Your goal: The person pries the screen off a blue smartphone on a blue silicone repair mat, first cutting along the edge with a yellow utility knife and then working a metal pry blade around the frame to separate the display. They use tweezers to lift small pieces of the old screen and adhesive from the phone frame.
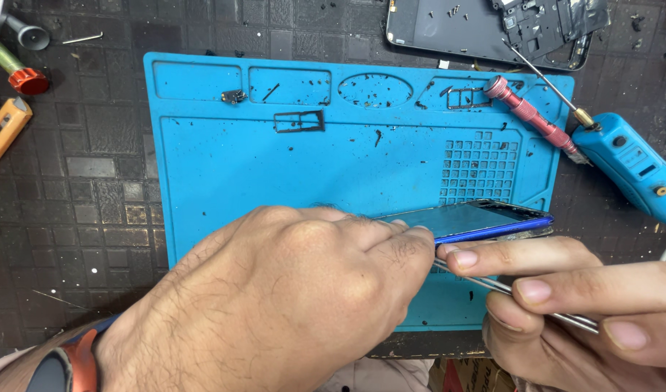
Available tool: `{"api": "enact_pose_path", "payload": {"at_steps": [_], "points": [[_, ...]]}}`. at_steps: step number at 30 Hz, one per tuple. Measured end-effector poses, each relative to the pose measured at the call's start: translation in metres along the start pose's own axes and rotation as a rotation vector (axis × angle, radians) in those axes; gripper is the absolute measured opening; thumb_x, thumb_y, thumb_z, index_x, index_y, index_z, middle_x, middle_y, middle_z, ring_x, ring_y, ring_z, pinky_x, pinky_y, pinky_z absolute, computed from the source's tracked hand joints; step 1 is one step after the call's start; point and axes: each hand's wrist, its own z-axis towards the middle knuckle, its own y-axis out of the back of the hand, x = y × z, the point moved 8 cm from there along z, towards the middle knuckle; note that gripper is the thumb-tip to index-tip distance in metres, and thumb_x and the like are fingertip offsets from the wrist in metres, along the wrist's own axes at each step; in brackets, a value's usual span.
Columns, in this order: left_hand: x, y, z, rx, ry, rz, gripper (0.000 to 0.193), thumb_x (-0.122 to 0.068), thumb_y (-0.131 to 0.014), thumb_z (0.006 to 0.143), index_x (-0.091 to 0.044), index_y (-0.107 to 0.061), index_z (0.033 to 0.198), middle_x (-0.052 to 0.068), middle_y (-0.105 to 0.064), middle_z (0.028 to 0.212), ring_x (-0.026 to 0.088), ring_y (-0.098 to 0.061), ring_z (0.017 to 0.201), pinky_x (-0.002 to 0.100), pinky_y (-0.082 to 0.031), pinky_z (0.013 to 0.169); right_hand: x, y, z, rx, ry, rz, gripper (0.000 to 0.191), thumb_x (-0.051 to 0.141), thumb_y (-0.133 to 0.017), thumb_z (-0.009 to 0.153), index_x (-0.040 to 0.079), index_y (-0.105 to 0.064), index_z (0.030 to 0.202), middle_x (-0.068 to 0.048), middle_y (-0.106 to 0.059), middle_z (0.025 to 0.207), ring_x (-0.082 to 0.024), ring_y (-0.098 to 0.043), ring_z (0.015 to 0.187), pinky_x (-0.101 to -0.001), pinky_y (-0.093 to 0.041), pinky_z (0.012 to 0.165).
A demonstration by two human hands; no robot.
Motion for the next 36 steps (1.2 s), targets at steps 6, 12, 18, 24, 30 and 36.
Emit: {"api": "enact_pose_path", "payload": {"at_steps": [6,12,18,24,30,36], "points": [[0.0,-0.001,-0.001,0.001,0.001,-0.006,0.007,-0.01,-0.06,0.09,-0.005,-0.063,0.094,0.009,-0.072,0.082,0.029,-0.074,0.076,0.042,-0.057,0.063,-0.015,0.01,-0.012,0.086,-0.021,-0.044,0.03,-0.007,-0.053,0.099,-0.001,-0.047,0.127,-0.034,-0.056,0.138,-0.038,-0.062,0.132,-0.0315,-0.059,0.097],[-0.001,-0.002,-0.001,-0.002,-0.019,0.03,0.01,-0.011,-0.06,0.092,-0.003,-0.063,0.096,0.011,-0.072,0.084,0.029,-0.073,0.075,0.042,-0.057,0.061,-0.027,0.009,-0.013,-0.016,-0.213,0.005,0.03,-0.01,-0.046,0.098,-0.008,-0.052,0.128,-0.03,-0.059,0.143,-0.032,-0.063,0.134,-0.0284,-0.055,0.103],[-0.002,-0.003,-0.001,-0.005,-0.023,0.046,0.01,-0.012,-0.061,0.093,-0.003,-0.064,0.097,0.011,-0.072,0.084,0.029,-0.073,0.075,0.042,-0.057,0.061,-0.016,0.001,-0.004,-0.15,-0.171,-0.195,0.023,-0.009,-0.056,0.096,-0.006,-0.053,0.119,-0.025,-0.064,0.137,-0.026,-0.071,0.111,-0.0258,-0.055,0.084],[-0.001,-0.003,-0.001,0.009,-0.026,0.033,0.012,-0.011,-0.061,0.091,-0.002,-0.064,0.098,0.011,-0.072,0.084,0.029,-0.073,0.075,0.041,-0.057,0.06,0.011,-0.007,0.005,-0.14,0.188,-0.36,0.042,-0.012,-0.061,0.092,0.004,-0.04,0.123,-0.007,-0.06,0.124,-0.036,-0.076,0.111,-0.0473,-0.063,0.096],[-0.004,-0.004,-0.001,-0.008,-0.019,0.079,0.01,-0.01,-0.062,0.092,-0.002,-0.065,0.097,0.011,-0.072,0.084,0.028,-0.074,0.075,0.041,-0.057,0.06,0.022,-0.011,0.01,-0.104,0.246,-0.309,0.058,-0.015,-0.065,0.083,0.011,-0.038,0.128,-0.007,-0.054,0.121,-0.045,-0.075,0.11,-0.0557,-0.062,0.094],[-0.006,-0.002,-0.002,-0.02,-0.021,0.056,0.011,-0.011,-0.062,0.093,-0.002,-0.066,0.098,0.011,-0.073,0.085,0.028,-0.074,0.076,0.041,-0.058,0.061,0.016,-0.006,0.01,-0.039,0.091,-0.08,0.052,-0.017,-0.06,0.084,0.005,-0.045,0.129,-0.016,-0.061,0.125,-0.048,-0.069,0.119,-0.0474,-0.063,0.09]]}}
